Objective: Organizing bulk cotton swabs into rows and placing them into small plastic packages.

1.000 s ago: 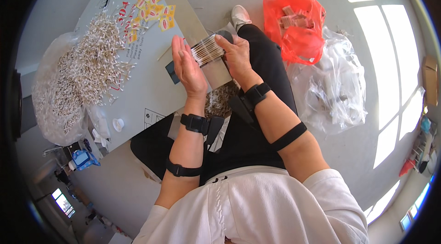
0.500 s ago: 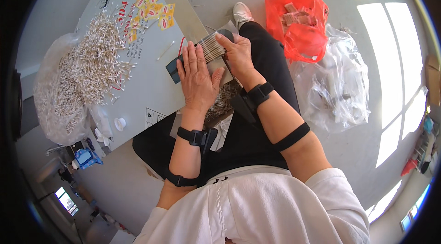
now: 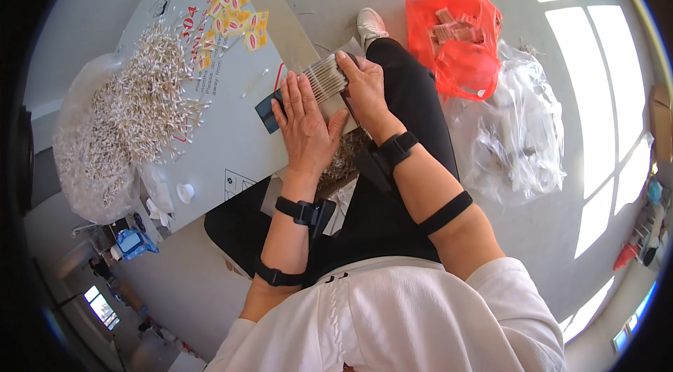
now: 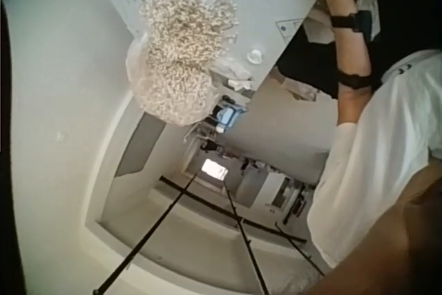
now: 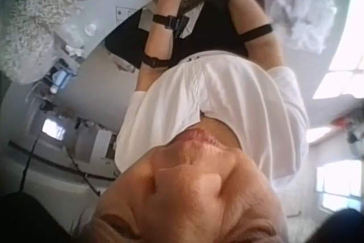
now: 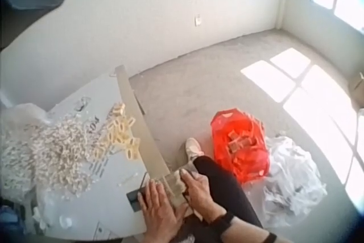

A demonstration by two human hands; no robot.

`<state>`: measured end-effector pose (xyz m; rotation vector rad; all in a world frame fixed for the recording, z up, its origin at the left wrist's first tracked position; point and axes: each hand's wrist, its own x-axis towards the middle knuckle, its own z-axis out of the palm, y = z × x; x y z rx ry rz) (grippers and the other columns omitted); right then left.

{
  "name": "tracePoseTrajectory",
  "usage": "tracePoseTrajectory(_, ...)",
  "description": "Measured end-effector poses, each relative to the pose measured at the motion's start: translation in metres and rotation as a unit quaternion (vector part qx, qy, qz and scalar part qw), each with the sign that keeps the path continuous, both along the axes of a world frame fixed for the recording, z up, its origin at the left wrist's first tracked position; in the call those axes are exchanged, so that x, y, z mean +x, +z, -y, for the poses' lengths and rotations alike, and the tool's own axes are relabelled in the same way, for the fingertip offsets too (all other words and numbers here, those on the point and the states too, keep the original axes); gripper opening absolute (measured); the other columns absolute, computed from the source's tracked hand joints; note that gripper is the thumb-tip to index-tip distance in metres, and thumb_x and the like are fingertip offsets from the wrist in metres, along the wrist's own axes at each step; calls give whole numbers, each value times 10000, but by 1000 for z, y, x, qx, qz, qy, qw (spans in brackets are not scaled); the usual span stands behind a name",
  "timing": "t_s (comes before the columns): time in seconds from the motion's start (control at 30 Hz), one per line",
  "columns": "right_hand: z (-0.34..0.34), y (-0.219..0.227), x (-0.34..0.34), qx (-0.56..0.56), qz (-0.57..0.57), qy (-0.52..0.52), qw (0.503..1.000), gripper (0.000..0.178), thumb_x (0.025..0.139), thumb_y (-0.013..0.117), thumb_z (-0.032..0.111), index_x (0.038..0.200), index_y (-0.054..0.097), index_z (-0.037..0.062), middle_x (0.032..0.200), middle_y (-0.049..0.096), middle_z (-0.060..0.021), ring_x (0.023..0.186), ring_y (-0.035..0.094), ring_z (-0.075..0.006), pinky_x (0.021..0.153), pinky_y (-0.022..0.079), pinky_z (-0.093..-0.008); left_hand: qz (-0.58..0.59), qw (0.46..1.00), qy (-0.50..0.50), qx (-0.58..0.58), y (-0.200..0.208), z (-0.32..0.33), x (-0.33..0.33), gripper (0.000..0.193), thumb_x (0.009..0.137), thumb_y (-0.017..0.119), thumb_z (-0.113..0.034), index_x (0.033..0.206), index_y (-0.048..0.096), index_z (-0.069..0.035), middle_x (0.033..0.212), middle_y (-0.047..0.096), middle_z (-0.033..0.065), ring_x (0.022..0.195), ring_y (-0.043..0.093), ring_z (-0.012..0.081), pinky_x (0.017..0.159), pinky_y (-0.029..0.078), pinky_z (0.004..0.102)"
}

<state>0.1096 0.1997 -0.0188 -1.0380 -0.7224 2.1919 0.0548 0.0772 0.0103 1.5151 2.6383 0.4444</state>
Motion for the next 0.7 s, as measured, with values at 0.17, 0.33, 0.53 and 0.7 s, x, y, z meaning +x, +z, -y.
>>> tracePoseTrajectory(0.17, -3, -5, -4, 16, -11, -11, 1000, 202, 945, 668, 182, 837, 699, 15, 732, 643, 33, 611, 548, -38, 542, 423, -209, -15, 1000, 21, -11, 1, -2, -1, 933, 908, 553, -566, 1506, 216, 67, 1591, 172, 256, 1493, 136, 382, 1172, 93, 585)
tracePoseTrajectory(0.33, -5, -8, 0, 31, 5, 7, 999, 165, 914, 703, 183, 855, 709, 29, 723, 645, 42, 578, 530, -29, 509, 393, -200, 14, 999, 25, 35, 2, -1, -3, 837, 944, 533, -507, 1519, 218, 14, 1581, 224, 229, 1481, 166, 392, 1166, 104, 591)
tracePoseTrajectory(0.53, -13, -19, 18, -6, -9, 57, 998, 204, 970, 623, 226, 947, 681, 31, 848, 710, -38, 710, 688, -119, 620, 567, -264, -29, 986, 91, 134, 9, 6, -76, 518, 906, 641, -247, 1345, 480, -24, 1403, 470, 181, 1322, 406, 368, 1079, 310, 512)
tracePoseTrajectory(0.7, -8, -6, 8, -34, -22, 27, 999, 223, 960, 639, 240, 929, 684, 24, 792, 701, -27, 627, 661, -96, 531, 511, -220, 134, 971, 151, 126, 13, -5, -165, 303, 809, 714, -83, 1102, 648, -42, 1174, 601, 131, 1080, 550, 314, 897, 464, 417)
